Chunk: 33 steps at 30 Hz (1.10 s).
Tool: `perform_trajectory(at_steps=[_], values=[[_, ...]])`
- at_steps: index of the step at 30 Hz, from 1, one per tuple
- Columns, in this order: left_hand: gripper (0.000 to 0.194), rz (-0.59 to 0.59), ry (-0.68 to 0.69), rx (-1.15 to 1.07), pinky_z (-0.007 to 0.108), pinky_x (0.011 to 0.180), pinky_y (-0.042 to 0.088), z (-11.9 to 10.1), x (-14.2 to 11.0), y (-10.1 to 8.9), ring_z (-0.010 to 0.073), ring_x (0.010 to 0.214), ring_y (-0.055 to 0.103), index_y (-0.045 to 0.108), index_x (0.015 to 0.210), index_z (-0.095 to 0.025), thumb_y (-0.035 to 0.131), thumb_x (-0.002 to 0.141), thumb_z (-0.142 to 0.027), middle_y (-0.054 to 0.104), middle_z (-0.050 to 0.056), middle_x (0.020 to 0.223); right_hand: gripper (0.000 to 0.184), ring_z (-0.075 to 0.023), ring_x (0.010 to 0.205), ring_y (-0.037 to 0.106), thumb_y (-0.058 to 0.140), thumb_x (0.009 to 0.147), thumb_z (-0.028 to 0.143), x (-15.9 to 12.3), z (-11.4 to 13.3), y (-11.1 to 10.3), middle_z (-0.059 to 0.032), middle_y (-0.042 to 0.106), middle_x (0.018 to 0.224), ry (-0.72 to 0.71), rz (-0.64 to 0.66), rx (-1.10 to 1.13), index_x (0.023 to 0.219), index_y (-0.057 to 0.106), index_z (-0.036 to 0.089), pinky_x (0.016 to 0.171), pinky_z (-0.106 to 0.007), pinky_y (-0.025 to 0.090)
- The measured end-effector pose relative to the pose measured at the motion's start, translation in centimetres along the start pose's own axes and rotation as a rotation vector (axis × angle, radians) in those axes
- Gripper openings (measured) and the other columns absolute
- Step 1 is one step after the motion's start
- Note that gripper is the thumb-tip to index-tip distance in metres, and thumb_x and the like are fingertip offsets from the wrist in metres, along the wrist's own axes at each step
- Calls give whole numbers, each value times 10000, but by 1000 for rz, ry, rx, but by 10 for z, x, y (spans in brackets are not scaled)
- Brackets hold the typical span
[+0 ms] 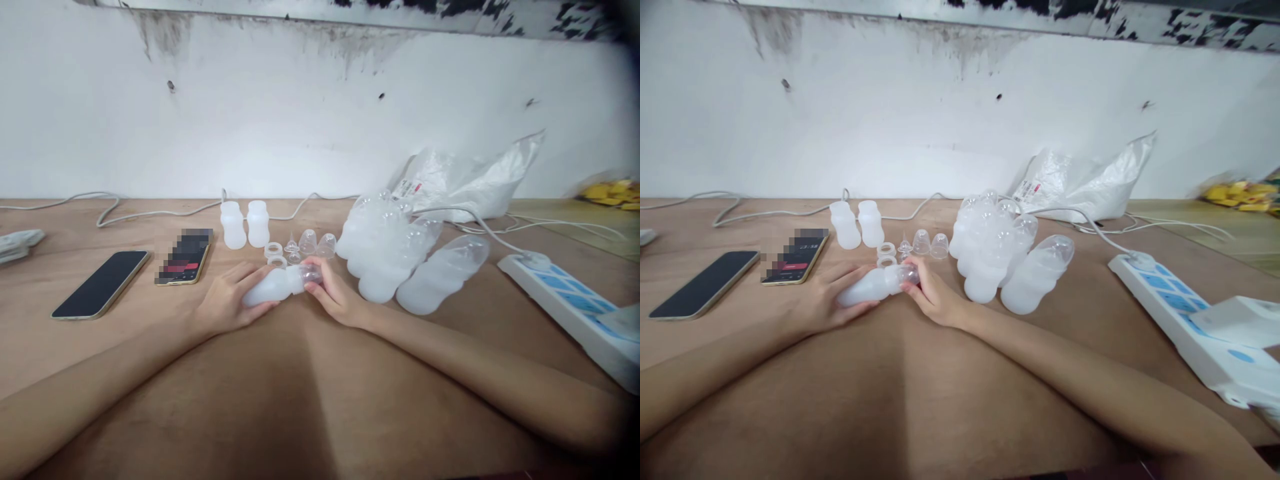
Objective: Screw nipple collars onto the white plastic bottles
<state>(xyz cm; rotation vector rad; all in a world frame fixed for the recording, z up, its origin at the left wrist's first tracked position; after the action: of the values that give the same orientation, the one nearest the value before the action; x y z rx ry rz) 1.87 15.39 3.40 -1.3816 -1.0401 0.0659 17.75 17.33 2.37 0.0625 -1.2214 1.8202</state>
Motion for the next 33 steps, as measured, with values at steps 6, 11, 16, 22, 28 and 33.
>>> perform_trajectory(at_steps=[6, 11, 16, 22, 28, 33], values=[[422, -15, -14, -52, 299, 750, 492, 2, -1, 1, 204, 882, 597, 483, 1133, -183, 568, 767, -374, 604, 79, 982, 250, -223, 839, 538, 322, 896, 341, -1, 3, 1, -113, 516, 964, -36, 2, -45, 1091, 280, 190, 728, -404, 466], [412, 104, -69, -165, 262, 648, 500, 3, -1, 4, 172, 771, 618, 478, 1136, -214, 563, 770, -384, 622, 48, 954, 262, -218, 847, 540, 342, 890, 325, -4, 8, 1, -114, 508, 981, -121, 15, -62, 1105, 261, 199, 715, -394, 476], [395, 80, -67, -106, 292, 727, 502, 0, -1, 3, 203, 872, 613, 476, 1116, -193, 560, 776, -374, 610, 81, 1015, 273, -229, 823, 552, 364, 875, 302, -3, 7, 0, -111, 525, 956, -124, -14, -63, 1106, 266, 194, 705, -408, 476], [443, -56, 7, 15, 294, 762, 493, -2, -4, 2, 205, 905, 602, 424, 1171, -201, 547, 788, -384, 599, 82, 1033, 297, -248, 857, 557, 387, 859, 306, -2, 6, -2, -114, 542, 978, -85, -42, -69, 1116, 288, 197, 738, -425, 461], [516, -27, -32, -23, 346, 838, 470, -2, 1, 0, 231, 1007, 555, 371, 1208, -199, 557, 774, -408, 562, 101, 1113, 276, -215, 797, 575, 421, 853, 328, 11, 27, -18, -100, 571, 979, -101, -65, -147, 1089, 369, 194, 663, -353, 478], [645, 43, -80, -73, 368, 790, 481, 1, 1, 8, 249, 1024, 529, 291, 1261, -191, 570, 745, -460, 536, 112, 1140, 276, -167, 539, 540, 468, 819, 412, 24, 47, -56, -45, 603, 743, 3, -71, -391, 988, 462, 194, 482, -291, 412]])
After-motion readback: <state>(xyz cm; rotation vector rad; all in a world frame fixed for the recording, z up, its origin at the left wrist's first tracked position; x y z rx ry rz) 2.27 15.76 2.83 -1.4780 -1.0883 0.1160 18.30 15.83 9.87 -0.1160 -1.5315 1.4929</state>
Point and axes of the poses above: each hand's wrist, its own x-axis towards the middle knuckle, its own y-axis out of the palm, z = x × y, the point moved 6 cm from there along x, towards the middle knuckle
